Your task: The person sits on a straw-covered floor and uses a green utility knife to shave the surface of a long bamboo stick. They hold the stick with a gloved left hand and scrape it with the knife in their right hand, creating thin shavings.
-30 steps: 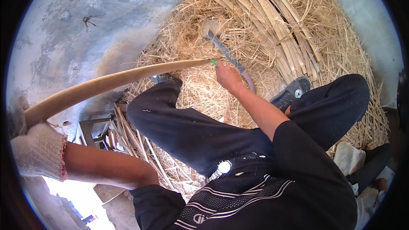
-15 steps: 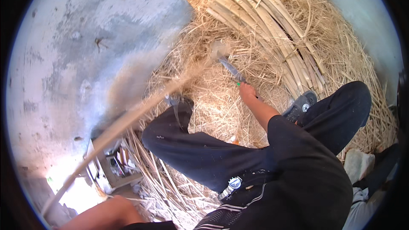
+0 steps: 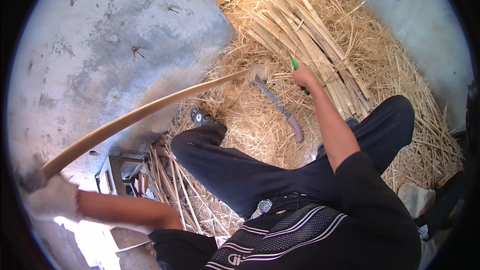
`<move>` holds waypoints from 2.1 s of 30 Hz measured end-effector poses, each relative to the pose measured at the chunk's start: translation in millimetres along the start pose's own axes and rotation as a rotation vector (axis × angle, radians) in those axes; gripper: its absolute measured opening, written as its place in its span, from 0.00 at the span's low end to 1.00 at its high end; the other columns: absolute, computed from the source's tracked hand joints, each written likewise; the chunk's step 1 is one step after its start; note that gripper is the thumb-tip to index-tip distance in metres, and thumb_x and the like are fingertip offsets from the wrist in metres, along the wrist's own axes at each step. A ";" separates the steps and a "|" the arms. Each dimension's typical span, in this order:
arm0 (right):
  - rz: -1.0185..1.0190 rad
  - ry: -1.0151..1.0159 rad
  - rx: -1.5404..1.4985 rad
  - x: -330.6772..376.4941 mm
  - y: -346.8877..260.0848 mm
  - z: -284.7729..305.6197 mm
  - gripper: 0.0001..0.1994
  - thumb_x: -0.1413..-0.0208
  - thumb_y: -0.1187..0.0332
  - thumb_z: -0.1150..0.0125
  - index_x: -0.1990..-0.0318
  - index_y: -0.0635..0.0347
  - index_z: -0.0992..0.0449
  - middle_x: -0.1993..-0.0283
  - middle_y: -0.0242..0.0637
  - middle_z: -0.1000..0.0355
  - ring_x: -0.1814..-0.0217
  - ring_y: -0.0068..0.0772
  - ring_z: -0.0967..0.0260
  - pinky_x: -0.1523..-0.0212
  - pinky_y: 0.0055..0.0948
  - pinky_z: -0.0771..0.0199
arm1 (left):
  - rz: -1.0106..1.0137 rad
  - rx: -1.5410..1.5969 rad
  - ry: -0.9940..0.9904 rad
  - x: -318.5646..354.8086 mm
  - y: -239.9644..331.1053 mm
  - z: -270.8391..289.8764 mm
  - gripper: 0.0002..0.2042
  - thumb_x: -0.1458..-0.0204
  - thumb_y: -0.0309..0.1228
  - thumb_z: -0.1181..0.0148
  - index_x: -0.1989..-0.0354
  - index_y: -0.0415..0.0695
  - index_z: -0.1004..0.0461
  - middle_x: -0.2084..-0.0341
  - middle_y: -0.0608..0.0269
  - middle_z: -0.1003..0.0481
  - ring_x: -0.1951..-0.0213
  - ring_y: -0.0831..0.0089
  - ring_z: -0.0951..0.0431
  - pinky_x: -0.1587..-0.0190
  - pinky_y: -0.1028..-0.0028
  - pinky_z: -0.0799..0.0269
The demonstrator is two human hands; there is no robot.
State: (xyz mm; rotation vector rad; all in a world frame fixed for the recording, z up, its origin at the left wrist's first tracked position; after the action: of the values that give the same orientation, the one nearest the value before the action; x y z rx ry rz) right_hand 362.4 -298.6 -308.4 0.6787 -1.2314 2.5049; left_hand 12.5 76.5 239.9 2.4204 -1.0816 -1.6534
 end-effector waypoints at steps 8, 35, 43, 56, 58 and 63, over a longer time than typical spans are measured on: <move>0.571 0.200 -0.179 171.9 -24.2 34.8 0.17 0.34 0.58 0.55 0.49 0.62 0.34 0.76 0.42 0.30 0.80 0.40 0.30 0.75 0.40 0.29 | 0.228 -0.011 0.063 121.4 12.9 -14.4 0.10 0.42 0.28 0.49 0.76 0.40 0.33 0.87 0.70 0.41 0.89 0.82 0.44 0.78 0.77 0.32; 0.870 -0.136 -0.382 361.9 -100.1 -42.5 0.13 0.36 0.63 0.50 0.56 0.67 0.36 0.80 0.56 0.32 0.76 0.61 0.30 0.75 0.50 0.33 | -0.024 0.024 -0.029 92.0 65.8 2.9 0.20 0.39 0.32 0.58 0.87 0.51 0.42 0.94 0.76 0.49 0.95 0.86 0.52 0.92 0.82 0.56; 0.838 -0.152 -0.384 356.6 -92.7 -45.6 0.13 0.35 0.63 0.50 0.56 0.67 0.35 0.82 0.55 0.33 0.77 0.61 0.31 0.76 0.50 0.36 | 0.248 0.147 -0.274 198.8 9.4 4.2 0.21 0.38 0.43 0.57 0.85 0.54 0.44 0.92 0.78 0.49 0.90 0.86 0.52 0.90 0.79 0.59; 1.059 -0.078 -0.333 395.0 -133.6 -48.8 0.11 0.37 0.67 0.49 0.55 0.66 0.36 0.79 0.55 0.31 0.75 0.58 0.29 0.76 0.48 0.31 | 0.449 0.225 -0.479 201.3 -11.9 9.2 0.18 0.41 0.40 0.57 0.65 0.35 0.27 0.80 0.62 0.33 0.81 0.75 0.35 0.79 0.75 0.40; 1.082 -0.057 -0.373 402.9 -141.1 -48.7 0.11 0.38 0.68 0.49 0.55 0.67 0.37 0.79 0.55 0.31 0.75 0.58 0.28 0.77 0.47 0.30 | 0.101 -0.253 -0.470 196.9 10.8 10.1 0.20 0.39 0.42 0.57 0.61 0.34 0.26 0.74 0.58 0.28 0.78 0.72 0.30 0.76 0.74 0.34; 0.886 -0.055 -0.189 371.2 -128.1 -60.2 0.10 0.36 0.66 0.51 0.60 0.66 0.38 0.82 0.55 0.32 0.78 0.60 0.30 0.77 0.49 0.31 | -0.035 -0.484 -0.654 192.8 -4.9 46.4 0.23 0.38 0.47 0.51 0.52 0.36 0.29 0.69 0.55 0.26 0.78 0.76 0.27 0.79 0.83 0.32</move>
State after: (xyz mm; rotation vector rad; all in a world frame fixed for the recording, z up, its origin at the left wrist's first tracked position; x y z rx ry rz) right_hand 82.9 -161.2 -61.8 0.1465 -2.1081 2.9452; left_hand 15.4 -8.6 60.8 1.6445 -0.5506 -2.4470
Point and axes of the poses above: each hand's wrist, its own x-axis away from the middle knuckle, its own z-axis out of the back of the hand, y = z × x, the point moved 8 cm from there along -x, towards the middle knuckle
